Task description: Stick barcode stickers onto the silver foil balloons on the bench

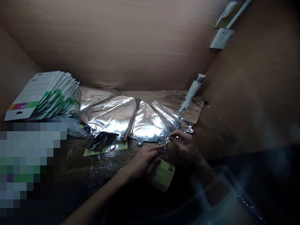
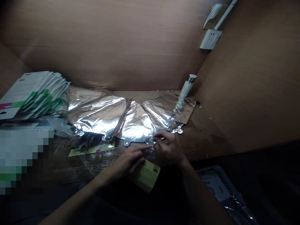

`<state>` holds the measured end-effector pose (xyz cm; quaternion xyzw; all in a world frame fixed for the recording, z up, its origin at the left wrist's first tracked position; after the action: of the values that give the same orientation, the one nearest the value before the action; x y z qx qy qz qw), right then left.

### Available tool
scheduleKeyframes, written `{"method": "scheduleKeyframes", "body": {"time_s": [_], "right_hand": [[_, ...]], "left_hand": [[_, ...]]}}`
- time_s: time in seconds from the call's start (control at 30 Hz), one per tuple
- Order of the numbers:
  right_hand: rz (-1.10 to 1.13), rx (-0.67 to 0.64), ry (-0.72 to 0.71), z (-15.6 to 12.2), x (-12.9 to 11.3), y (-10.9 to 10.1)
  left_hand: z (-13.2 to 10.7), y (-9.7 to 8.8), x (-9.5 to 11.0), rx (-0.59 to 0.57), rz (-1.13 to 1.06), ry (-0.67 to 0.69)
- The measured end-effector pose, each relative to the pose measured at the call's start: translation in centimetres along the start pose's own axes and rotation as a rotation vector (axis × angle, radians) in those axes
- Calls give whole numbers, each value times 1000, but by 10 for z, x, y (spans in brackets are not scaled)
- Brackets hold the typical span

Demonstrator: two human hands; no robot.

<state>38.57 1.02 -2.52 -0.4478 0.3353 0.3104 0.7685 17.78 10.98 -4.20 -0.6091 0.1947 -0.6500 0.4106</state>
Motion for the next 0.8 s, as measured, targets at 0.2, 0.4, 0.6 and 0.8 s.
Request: {"method": "scheduleKeyframes", "body": {"time_s": [0.2, 0.4, 0.6, 0.8], "right_hand": [[-343, -585, 12, 57, 21, 1], [-712, -320, 151, 44, 22, -4], [51, -442, 230, -36, 10, -29], [159, -521, 253, -76, 7, -50]], "left_hand": [[4, 26, 8, -187, 190, 114], [2, 24, 8, -132, 114, 103], [36, -3, 13, -114, -286, -79], [172, 3, 7, 14, -39, -74]]}}
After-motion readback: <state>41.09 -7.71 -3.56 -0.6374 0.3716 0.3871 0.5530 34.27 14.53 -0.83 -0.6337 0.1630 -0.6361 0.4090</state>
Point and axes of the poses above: each hand's wrist, its own z-axis towards the middle knuckle, its own y-axis out of the palm, x = y × z, the point moved 1 cm from there along z, towards the middle knuckle, and after that the axes turned 1 degree about -x, right-handed, at the moved point
